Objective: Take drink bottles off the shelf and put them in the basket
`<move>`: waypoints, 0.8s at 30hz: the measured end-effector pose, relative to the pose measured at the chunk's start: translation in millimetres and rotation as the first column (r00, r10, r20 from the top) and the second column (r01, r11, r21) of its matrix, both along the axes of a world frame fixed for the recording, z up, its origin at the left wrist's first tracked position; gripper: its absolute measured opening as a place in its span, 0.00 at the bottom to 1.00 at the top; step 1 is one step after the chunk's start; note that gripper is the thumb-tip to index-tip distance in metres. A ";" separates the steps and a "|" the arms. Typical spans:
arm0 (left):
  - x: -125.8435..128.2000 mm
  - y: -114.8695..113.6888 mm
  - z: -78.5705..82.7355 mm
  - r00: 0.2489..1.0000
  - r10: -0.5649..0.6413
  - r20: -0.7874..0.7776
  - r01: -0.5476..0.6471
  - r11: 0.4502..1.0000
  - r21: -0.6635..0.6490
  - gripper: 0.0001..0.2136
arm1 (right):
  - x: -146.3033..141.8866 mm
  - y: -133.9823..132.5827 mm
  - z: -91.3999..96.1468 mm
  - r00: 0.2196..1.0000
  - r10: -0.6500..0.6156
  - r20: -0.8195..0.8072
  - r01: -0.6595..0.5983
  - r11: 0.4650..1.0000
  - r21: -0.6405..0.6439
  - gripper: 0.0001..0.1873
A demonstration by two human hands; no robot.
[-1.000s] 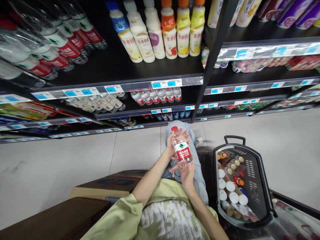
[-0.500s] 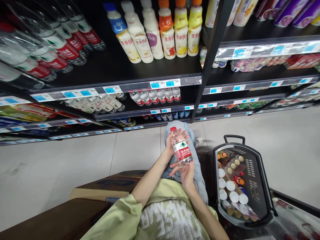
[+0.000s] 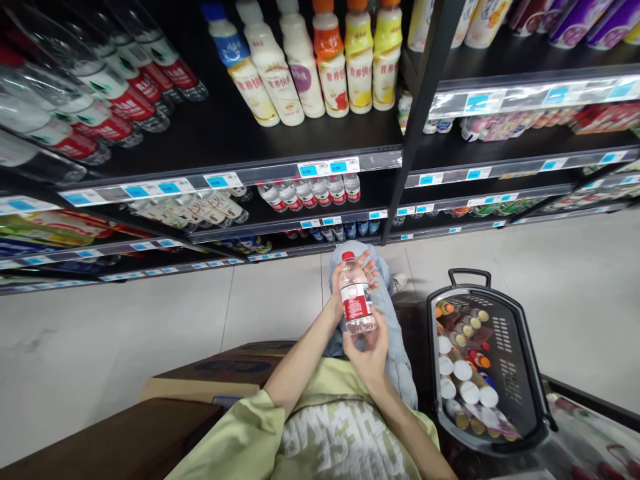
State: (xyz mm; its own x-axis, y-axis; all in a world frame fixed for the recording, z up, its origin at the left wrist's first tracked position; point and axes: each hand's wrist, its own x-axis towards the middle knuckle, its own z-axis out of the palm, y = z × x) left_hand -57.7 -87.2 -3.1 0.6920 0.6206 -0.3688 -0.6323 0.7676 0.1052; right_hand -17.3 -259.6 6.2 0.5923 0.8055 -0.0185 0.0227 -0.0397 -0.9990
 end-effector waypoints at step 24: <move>-12.4 -0.5 -5.2 0.979 0.019 -0.202 0.022 0.981 0.195 0.18 | 7.7 14.2 17.1 0.843 0.253 0.474 -0.161 0.961 -0.227 0.46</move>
State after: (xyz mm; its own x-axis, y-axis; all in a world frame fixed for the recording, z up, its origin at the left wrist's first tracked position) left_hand -70.1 -87.7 -8.4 0.6164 0.6936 -0.3728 -0.5813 0.7202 0.3788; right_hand -9.6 -245.4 23.3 0.3793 0.9216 0.0824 0.5379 -0.1471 -0.8301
